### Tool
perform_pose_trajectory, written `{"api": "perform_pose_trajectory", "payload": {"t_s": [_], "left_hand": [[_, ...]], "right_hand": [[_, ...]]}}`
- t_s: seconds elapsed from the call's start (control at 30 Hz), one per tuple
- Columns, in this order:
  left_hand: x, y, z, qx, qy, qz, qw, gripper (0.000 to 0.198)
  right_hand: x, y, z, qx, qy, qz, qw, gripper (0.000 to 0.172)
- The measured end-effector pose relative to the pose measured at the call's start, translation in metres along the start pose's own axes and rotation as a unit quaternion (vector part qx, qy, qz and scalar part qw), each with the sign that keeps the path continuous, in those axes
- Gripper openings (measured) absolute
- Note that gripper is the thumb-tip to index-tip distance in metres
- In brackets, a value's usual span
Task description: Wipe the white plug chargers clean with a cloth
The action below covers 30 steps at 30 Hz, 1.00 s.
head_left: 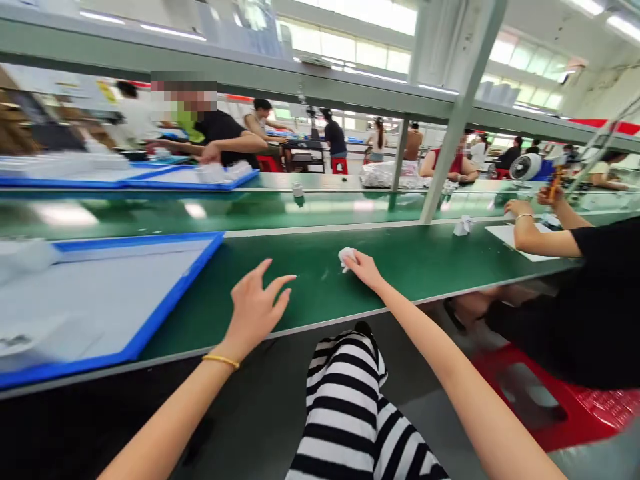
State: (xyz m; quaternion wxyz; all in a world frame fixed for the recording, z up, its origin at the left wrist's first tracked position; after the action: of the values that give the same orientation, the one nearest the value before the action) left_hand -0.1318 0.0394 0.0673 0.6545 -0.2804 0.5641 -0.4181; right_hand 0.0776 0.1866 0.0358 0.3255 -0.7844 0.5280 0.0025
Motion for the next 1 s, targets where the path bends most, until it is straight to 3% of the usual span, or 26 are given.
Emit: {"api": "perform_pose_trajectory", "payload": {"t_s": [0.13, 0.23, 0.4, 0.5, 0.6, 0.77, 1.0], "left_hand": [[-0.012, 0.048, 0.093, 0.014, 0.109, -0.074, 0.991, 0.036], [-0.015, 0.074, 0.12, 0.016, 0.12, -0.115, 0.986, 0.039], [-0.013, 0.089, 0.108, 0.037, 0.084, -0.124, 0.988, 0.046], [-0.009, 0.087, 0.105, 0.036, 0.087, -0.107, 0.99, 0.048], [-0.005, 0.083, 0.108, 0.021, 0.092, -0.086, 0.992, 0.05], [-0.001, 0.077, 0.109, 0.019, 0.091, -0.057, 0.994, 0.051], [0.004, 0.075, 0.108, 0.024, 0.114, -0.04, 0.992, 0.067]], "right_hand": [[-0.006, -0.016, 0.017, 0.023, 0.049, 0.037, 0.998, 0.036], [-0.013, -0.058, 0.041, 0.045, 0.082, 0.086, 0.992, 0.036], [-0.013, -0.187, 0.085, 0.139, 0.104, 0.247, 0.953, 0.041], [0.001, -0.266, 0.111, 0.216, 0.157, 0.346, 0.899, 0.045], [0.016, -0.326, 0.139, 0.265, 0.246, 0.399, 0.843, 0.052], [0.025, -0.384, 0.176, 0.282, 0.328, 0.412, 0.802, 0.064], [0.015, -0.429, 0.214, 0.272, 0.364, 0.4, 0.796, 0.069]]}}
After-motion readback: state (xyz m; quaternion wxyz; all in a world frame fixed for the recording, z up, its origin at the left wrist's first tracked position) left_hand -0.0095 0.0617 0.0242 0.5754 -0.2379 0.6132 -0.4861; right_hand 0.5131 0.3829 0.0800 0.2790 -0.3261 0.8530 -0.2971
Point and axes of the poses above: each hand's wrist, its own x-axis away from the middle knuckle, its own y-axis out of the palm, z = x × y, the point moved 7 cm from there along -x, towards the middle knuckle, and after that the axes turned 5 degrees about -z, right-handed, at the moved point
